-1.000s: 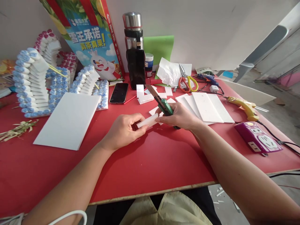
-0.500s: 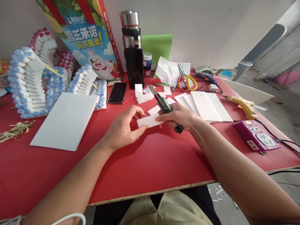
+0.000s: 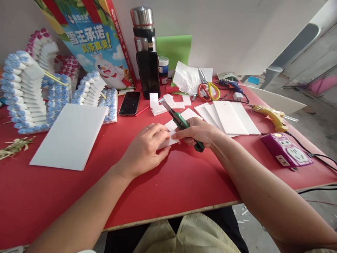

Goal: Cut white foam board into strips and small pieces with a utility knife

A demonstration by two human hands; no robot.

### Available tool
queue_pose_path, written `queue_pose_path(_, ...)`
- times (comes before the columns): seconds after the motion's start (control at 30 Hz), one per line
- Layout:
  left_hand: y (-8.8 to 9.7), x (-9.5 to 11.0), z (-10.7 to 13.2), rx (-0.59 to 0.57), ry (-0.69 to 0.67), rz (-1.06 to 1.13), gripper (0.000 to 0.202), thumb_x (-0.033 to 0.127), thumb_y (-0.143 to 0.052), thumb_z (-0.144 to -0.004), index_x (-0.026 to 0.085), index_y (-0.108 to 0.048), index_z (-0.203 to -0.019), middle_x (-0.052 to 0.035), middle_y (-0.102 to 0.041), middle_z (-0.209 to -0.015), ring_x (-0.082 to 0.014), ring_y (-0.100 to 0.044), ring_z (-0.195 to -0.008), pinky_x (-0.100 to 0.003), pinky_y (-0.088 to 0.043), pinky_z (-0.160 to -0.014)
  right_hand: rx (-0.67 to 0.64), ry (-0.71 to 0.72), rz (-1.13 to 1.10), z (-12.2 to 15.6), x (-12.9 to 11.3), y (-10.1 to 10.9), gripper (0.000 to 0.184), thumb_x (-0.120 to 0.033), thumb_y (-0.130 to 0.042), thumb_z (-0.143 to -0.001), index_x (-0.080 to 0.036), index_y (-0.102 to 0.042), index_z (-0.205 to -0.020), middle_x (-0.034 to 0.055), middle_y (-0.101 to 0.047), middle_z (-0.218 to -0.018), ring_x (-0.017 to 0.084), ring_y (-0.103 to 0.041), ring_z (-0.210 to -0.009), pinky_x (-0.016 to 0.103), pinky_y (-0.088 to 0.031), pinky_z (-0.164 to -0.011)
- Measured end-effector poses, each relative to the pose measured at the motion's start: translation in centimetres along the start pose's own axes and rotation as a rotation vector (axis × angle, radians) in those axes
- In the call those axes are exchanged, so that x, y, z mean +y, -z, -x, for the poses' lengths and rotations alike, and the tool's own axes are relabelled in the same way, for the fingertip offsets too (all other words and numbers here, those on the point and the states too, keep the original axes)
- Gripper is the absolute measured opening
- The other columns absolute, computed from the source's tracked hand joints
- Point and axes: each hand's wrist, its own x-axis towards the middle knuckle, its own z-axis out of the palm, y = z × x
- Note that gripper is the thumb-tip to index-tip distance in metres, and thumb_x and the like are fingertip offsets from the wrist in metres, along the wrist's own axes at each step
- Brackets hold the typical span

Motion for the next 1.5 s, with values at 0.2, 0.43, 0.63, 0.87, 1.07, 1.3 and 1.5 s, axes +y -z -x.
queue_pose_path(0.2,-0.3,0.1,0.0,0.007,0.006,-0.074,0.015,0.008,-0.056,-0.086,0.019,-0.058,-0.096,-0.0098,-0.066,-0.106,-0.0237,-0.062,-0.099,-0.039,-0.050,-0.090,-0.003,0.000,0.011,0.1,-0.2,0.1,0.030,-0.020,-0.083,-0.064,-0.016,-0.055,-0.053,-0.0024,-0.044,-0.046,0.006,-0.032,-0.042,0.024,-0.023,-0.040)
queue_pose_path(0.43,-0.3,0.0,0.0,0.013,-0.019,-0.070,0.014,0.008,-0.054,-0.087,0.018,-0.058,-0.095,-0.0099,-0.065,-0.101,-0.0228,-0.061,-0.095,-0.038,-0.050,-0.086,0.008,-0.009,0.008,0.0,-0.1,-0.1,0.029,-0.020,-0.084,-0.063,-0.016,-0.057,-0.054,-0.0024,-0.044,-0.044,0.006,-0.032,-0.041,0.024,-0.023,-0.039)
queue_pose_path(0.63,-0.2,-0.1,0.1,0.009,-0.002,-0.049,0.014,0.008,-0.055,-0.087,0.018,-0.059,-0.096,-0.0096,-0.066,-0.102,-0.0230,-0.061,-0.096,-0.038,-0.049,-0.088,-0.004,0.039,0.115,0.4,-0.3,0.5,0.027,-0.030,-0.084,-0.067,-0.016,-0.062,-0.065,-0.0012,-0.048,-0.051,0.007,-0.036,-0.044,0.024,-0.026,-0.042)
queue_pose_path(0.87,0.0,-0.7,0.4,-0.020,0.131,0.051,0.011,0.013,-0.063,-0.085,0.019,-0.061,-0.095,-0.0078,-0.066,-0.102,-0.0223,-0.062,-0.095,-0.034,-0.049,-0.082,0.327,0.153,0.603,0.9,-0.8,1.5,0.028,-0.032,-0.083,-0.066,-0.019,-0.062,-0.079,-0.0013,-0.053,-0.060,0.011,-0.042,-0.048,0.026,-0.029,-0.044)
queue_pose_path(1.07,-0.6,-1.1,0.2,-0.068,0.142,0.001,0.016,0.009,-0.061,-0.085,0.018,-0.061,-0.097,-0.0061,-0.066,-0.099,-0.0218,-0.061,-0.092,-0.034,-0.048,-0.081,0.409,0.200,0.997,0.1,0.2,0.6,0.017,-0.030,-0.068,-0.074,-0.021,-0.053,-0.072,0.0027,-0.059,-0.073,0.016,-0.049,-0.064,0.028,-0.030,-0.054)
queue_pose_path(1.3,-1.2,-0.8,-0.2,-0.048,0.103,-0.051,0.014,0.009,-0.058,-0.087,0.018,-0.064,-0.095,-0.0064,-0.067,-0.098,-0.0214,-0.062,-0.092,-0.034,-0.049,-0.082,0.528,0.198,0.976,-0.5,0.5,1.1,0.015,-0.033,-0.061,-0.078,-0.021,-0.052,-0.078,0.0035,-0.061,-0.079,0.018,-0.050,-0.069,0.027,-0.032,-0.056)
queue_pose_path(1.5,-1.7,-1.0,-0.4,-0.037,0.130,-0.081,0.013,0.018,-0.059,-0.092,0.020,-0.072,-0.093,-0.0064,-0.066,-0.094,-0.0211,-0.062,-0.089,-0.034,-0.051,-0.079,0.476,0.169,0.795,0.6,-0.3,0.4,0.027,-0.031,-0.057,-0.082,-0.021,-0.053,-0.107,0.0046,-0.064,-0.087,0.018,-0.056,-0.064,0.027,-0.037,-0.055)
